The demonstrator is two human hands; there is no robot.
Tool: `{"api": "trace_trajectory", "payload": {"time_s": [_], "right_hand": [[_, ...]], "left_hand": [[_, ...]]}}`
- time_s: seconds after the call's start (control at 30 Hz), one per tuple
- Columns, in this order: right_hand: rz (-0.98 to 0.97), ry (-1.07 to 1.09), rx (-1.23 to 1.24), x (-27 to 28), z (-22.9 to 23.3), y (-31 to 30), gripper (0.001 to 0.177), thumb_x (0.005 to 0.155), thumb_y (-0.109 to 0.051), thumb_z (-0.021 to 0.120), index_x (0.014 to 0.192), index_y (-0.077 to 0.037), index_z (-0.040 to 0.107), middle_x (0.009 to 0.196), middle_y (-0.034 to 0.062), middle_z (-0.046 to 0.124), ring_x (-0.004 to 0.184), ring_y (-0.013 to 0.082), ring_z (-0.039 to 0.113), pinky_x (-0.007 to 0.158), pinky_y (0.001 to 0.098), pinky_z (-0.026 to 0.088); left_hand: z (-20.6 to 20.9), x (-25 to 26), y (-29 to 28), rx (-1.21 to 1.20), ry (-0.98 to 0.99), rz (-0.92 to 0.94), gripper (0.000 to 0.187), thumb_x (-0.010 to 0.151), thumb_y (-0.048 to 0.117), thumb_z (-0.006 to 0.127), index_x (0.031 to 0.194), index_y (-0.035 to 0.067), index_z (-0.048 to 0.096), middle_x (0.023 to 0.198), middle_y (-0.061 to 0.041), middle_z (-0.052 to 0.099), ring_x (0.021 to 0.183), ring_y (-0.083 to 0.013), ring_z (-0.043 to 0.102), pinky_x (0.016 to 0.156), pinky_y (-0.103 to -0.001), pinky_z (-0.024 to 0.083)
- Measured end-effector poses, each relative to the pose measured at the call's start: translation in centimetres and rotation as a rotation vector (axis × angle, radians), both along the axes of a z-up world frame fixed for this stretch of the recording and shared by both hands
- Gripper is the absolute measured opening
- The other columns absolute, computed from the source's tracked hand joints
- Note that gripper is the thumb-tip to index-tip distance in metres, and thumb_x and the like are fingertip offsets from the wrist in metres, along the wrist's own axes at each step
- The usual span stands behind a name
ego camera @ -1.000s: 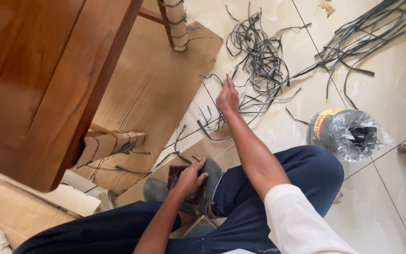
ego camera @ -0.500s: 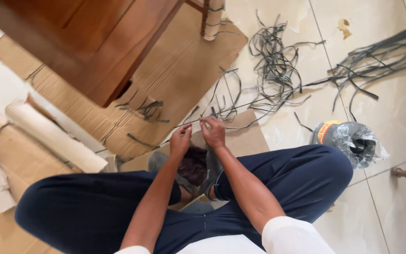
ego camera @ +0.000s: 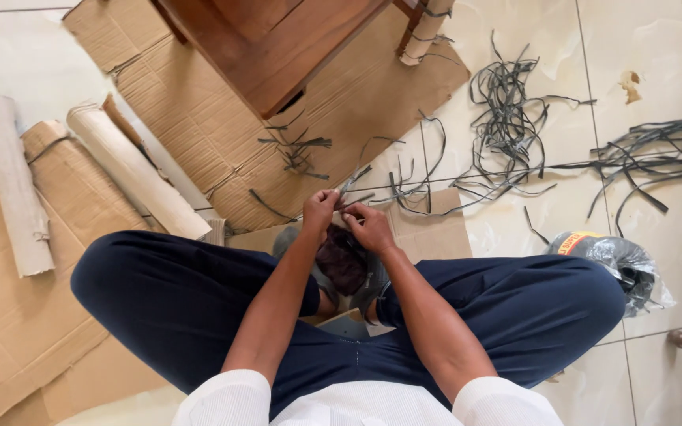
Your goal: Wrap cardboard protection around wooden chair legs and secure them using plastic ties.
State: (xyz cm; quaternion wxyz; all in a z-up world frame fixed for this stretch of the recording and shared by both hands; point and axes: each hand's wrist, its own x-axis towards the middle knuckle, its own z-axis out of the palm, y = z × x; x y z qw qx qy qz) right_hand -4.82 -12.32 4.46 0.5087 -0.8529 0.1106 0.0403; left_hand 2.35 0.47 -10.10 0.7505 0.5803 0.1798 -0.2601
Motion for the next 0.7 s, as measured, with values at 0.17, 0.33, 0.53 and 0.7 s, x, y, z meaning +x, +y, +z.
{"api": "trace_trajectory", "payload": {"time_s": [0.17,0.33,0.53,0.7], "right_hand": [[0.013,0.028,-0.040,0.0,-0.2,0.0,0.020,0.091,-0.023,0.072,0.105,-0.008,0.075,0.097,0.0120,0.079,0.087,0.0244,0.078,0.078,0.0360,0.061],[0.015,0.117,-0.189,0.7,0.2,0.0,0.023,0.091,-0.028,0.071,0.109,-0.015,0.077,0.095,0.0172,0.076,0.089,0.0331,0.075,0.081,0.0424,0.058],[-0.154,0.227,-0.459,2.7,-0.9,-0.9,0.025,0.094,-0.037,0.063,0.108,-0.025,0.079,0.096,0.0167,0.076,0.093,0.0388,0.072,0.082,0.0474,0.056],[-0.216,0.288,-0.300,4.7,-5.2,-1.6,0.038,0.101,-0.049,0.057,0.104,-0.019,0.081,0.100,0.0160,0.075,0.099,0.0386,0.068,0.083,0.0474,0.052]], "left_hand": [[1.9,-0.2,0.5,-0.071,-0.049,0.012,0.017,0.094,0.019,0.074,0.102,0.004,0.072,0.091,-0.005,0.076,0.082,-0.0135,0.073,0.074,-0.027,0.058],[4.6,-0.3,1.2,0.089,-0.002,-0.064,0.022,0.091,0.015,0.074,0.109,0.003,0.073,0.092,-0.004,0.075,0.081,-0.0130,0.071,0.067,-0.029,0.047],[2.2,-0.7,1.9,0.024,-0.085,0.012,0.023,0.089,0.006,0.074,0.111,0.000,0.073,0.092,-0.006,0.076,0.080,-0.0143,0.071,0.076,-0.029,0.058],[2.6,-1.3,2.6,-0.008,-0.202,-0.182,0.022,0.085,0.002,0.075,0.107,0.000,0.075,0.093,-0.004,0.075,0.082,-0.0127,0.069,0.076,-0.028,0.056]]}}
